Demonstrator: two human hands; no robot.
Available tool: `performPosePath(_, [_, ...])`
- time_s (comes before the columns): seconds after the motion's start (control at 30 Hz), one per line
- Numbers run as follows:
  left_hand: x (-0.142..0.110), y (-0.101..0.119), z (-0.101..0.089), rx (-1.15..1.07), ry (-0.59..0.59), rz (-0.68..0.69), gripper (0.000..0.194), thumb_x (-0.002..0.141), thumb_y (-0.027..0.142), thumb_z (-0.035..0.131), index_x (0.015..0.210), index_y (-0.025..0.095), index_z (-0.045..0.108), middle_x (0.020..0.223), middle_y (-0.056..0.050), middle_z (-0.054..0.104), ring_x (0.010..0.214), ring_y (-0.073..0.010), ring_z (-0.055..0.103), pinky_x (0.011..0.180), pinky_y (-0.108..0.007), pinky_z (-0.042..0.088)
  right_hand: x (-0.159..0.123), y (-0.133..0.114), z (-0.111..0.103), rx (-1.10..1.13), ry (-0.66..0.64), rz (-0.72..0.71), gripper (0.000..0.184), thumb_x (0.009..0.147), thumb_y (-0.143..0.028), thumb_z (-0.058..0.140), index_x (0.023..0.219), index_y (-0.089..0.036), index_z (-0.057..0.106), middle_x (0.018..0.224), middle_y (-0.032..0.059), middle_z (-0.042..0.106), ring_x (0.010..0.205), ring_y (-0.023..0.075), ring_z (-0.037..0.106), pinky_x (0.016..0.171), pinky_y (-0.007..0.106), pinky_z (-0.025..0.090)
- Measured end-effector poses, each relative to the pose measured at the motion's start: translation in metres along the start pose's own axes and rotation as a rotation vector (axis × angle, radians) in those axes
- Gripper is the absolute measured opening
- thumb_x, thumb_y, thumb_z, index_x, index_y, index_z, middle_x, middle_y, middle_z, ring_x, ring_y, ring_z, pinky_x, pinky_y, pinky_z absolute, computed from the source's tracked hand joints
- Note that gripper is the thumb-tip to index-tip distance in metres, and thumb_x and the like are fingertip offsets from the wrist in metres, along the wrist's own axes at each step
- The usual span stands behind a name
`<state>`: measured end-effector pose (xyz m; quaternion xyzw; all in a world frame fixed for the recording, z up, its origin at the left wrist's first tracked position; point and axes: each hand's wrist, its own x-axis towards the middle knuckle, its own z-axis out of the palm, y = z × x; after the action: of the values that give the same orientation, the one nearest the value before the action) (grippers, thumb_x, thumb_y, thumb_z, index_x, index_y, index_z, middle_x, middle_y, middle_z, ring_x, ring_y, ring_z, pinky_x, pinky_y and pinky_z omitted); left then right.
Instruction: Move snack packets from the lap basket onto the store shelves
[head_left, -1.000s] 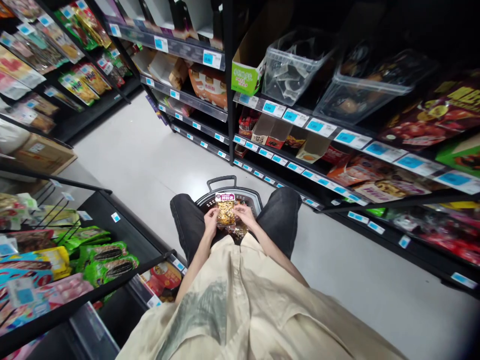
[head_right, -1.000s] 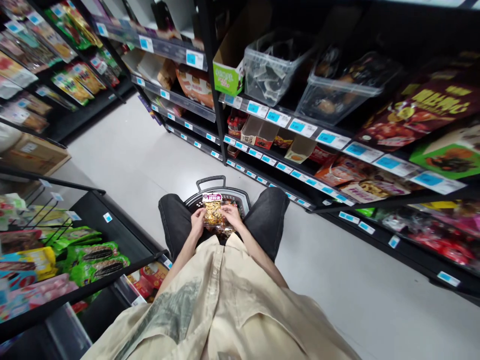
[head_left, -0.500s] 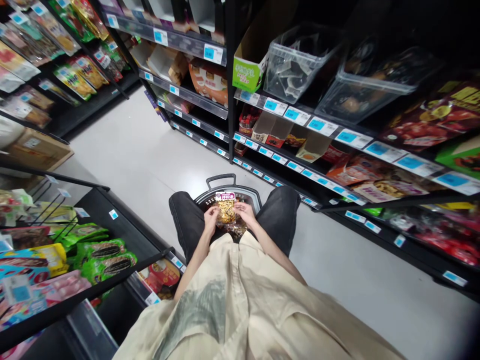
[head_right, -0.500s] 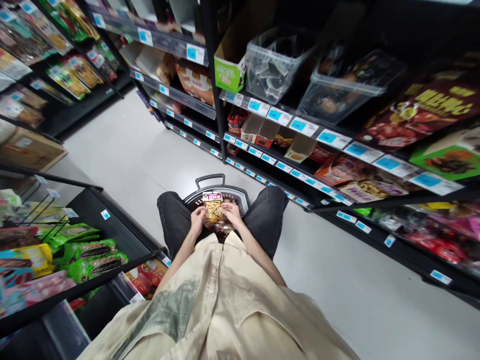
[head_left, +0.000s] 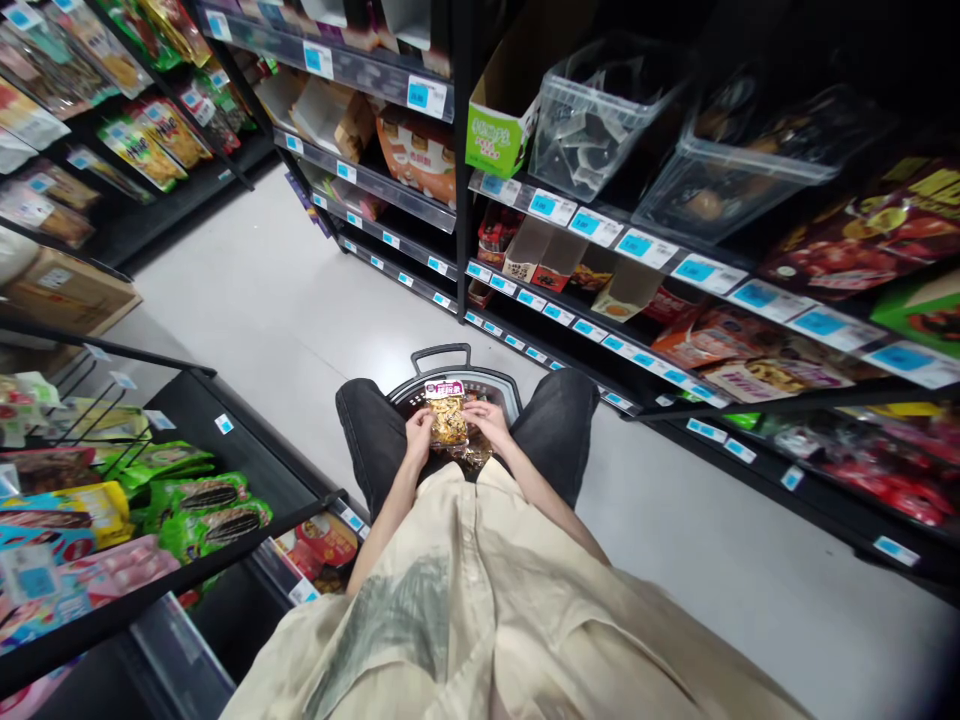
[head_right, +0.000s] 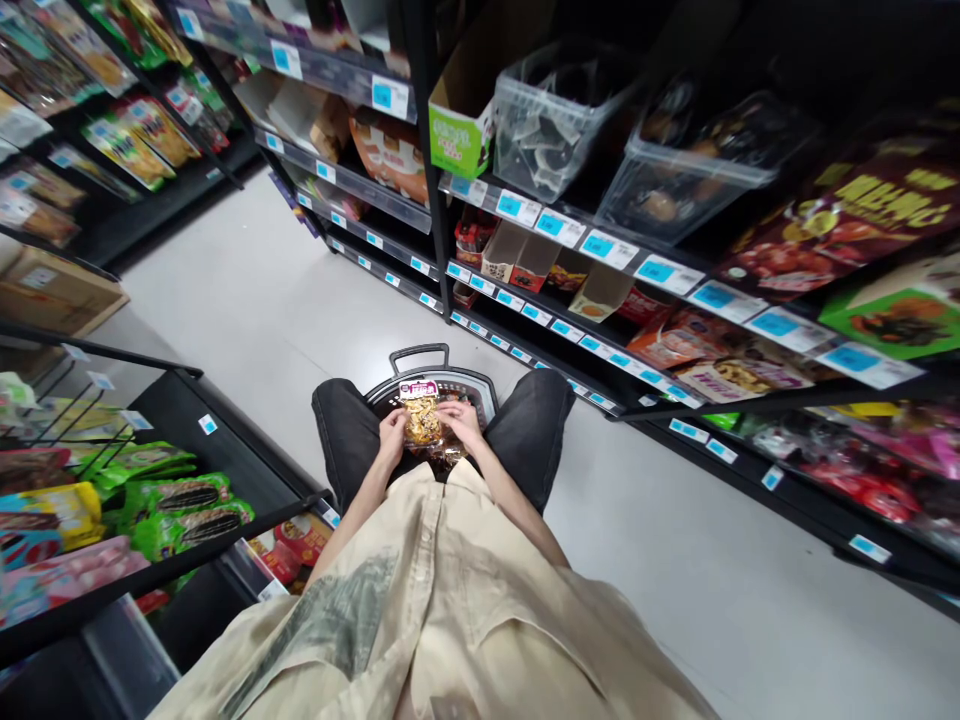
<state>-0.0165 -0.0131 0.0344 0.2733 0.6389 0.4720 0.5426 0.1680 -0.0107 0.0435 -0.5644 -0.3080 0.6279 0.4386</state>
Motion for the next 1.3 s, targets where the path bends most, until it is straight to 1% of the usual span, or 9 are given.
performPosePath(0.2, [-0.001, 0.0, -0.002, 0.032, 0.012, 0.034, 0.028, 0.068, 0.041, 0.077, 0.076, 0.015, 0.07, 0.061, 0.002, 0.056, 0.055, -0.0098, 0.045, 0.055, -0.022, 0.036, -0.001, -0.002, -0.001, 0.011, 0.001, 0.005, 0.041, 0.058, -0.043, 0.088, 0.089, -0.018, 0.076, 0.08, 0.0067, 0.077, 0.074, 0.0222, 0.071, 0.073, 0.035, 0.057])
performPosePath(0.33, [-0.005, 0.006, 0.0, 0.01, 0.013, 0.038, 0.037, 0.066, 0.048, 0.081, 0.078, 0.014, 0.071, 0.061, 0.002, 0.057, 0.057, -0.01, 0.047, 0.057, -0.022, 0.038, -0.002, -0.003, 0.0, 0.032, 0.011, -0.007, 0.043, 0.058, -0.045, 0.088, 0.088, -0.018, 0.075, 0.079, 0.0067, 0.077, 0.071, 0.0209, 0.07, 0.068, 0.032, 0.057])
performPosePath(0.4, [-0.006, 0.009, 0.002, -0.006, -0.002, 0.027, 0.042, 0.065, 0.048, 0.082, 0.086, 0.013, 0.073, 0.069, 0.0, 0.064, 0.063, -0.0117, 0.053, 0.063, -0.024, 0.043, -0.001, -0.003, 0.0, 0.058, 0.04, -0.022, 0.045, 0.057, -0.046, 0.088, 0.088, -0.017, 0.074, 0.078, 0.0065, 0.076, 0.069, 0.0195, 0.069, 0.065, 0.03, 0.056])
performPosePath(0.53, [-0.008, 0.012, 0.005, -0.02, -0.067, 0.014, 0.052, 0.063, 0.043, 0.084, 0.103, 0.012, 0.075, 0.096, -0.008, 0.074, 0.084, -0.0182, 0.065, 0.081, -0.031, 0.05, 0.001, 0.0, 0.0, 0.114, 0.104, -0.029, 0.047, 0.055, -0.045, 0.09, 0.087, -0.017, 0.072, 0.075, 0.0049, 0.075, 0.064, 0.0162, 0.066, 0.061, 0.028, 0.055])
performPosePath(0.67, [-0.007, 0.012, 0.005, -0.025, -0.091, 0.004, 0.057, 0.062, 0.038, 0.084, 0.112, 0.013, 0.074, 0.114, -0.013, 0.074, 0.102, -0.0249, 0.067, 0.095, -0.038, 0.05, 0.002, 0.001, 0.0, 0.122, 0.115, -0.027, 0.046, 0.055, -0.045, 0.09, 0.086, -0.017, 0.071, 0.074, 0.0039, 0.074, 0.062, 0.015, 0.065, 0.059, 0.026, 0.054])
performPosePath(0.87, [-0.006, 0.009, 0.002, -0.063, -0.146, 0.005, 0.058, 0.064, 0.031, 0.081, 0.119, 0.013, 0.073, 0.126, -0.014, 0.071, 0.114, -0.0283, 0.065, 0.102, -0.041, 0.049, 0.001, -0.001, 0.001, 0.121, 0.14, -0.034, 0.049, 0.055, -0.048, 0.09, 0.086, -0.017, 0.07, 0.073, 0.0036, 0.073, 0.061, 0.0151, 0.064, 0.058, 0.026, 0.053])
performPosePath(1.07, [-0.008, 0.011, 0.004, -0.125, -0.171, -0.061, 0.063, 0.065, 0.023, 0.077, 0.127, 0.013, 0.069, 0.121, -0.012, 0.073, 0.103, -0.0251, 0.069, 0.093, -0.036, 0.052, 0.0, -0.001, 0.0, 0.124, 0.164, -0.063, 0.048, 0.056, -0.047, 0.091, 0.086, -0.017, 0.069, 0.072, 0.0029, 0.073, 0.059, 0.0142, 0.063, 0.058, 0.026, 0.053])
performPosePath(1.2, [-0.007, 0.01, 0.005, -0.118, -0.14, -0.095, 0.064, 0.065, 0.022, 0.076, 0.127, 0.011, 0.069, 0.104, -0.01, 0.077, 0.086, -0.0201, 0.07, 0.081, -0.032, 0.053, 0.001, -0.001, 0.0, 0.143, 0.159, -0.047, 0.048, 0.055, -0.047, 0.091, 0.086, -0.017, 0.07, 0.074, 0.0039, 0.074, 0.062, 0.0145, 0.064, 0.059, 0.026, 0.054])
performPosePath(1.3, [-0.005, 0.006, 0.004, -0.098, -0.119, -0.1, 0.063, 0.064, 0.024, 0.078, 0.125, 0.011, 0.07, 0.096, -0.008, 0.077, 0.08, -0.0173, 0.068, 0.078, -0.03, 0.053, 0.002, -0.001, 0.0, 0.145, 0.14, -0.014, 0.05, 0.052, -0.046, 0.092, 0.087, -0.017, 0.07, 0.08, 0.0053, 0.075, 0.067, 0.0166, 0.067, 0.062, 0.027, 0.056])
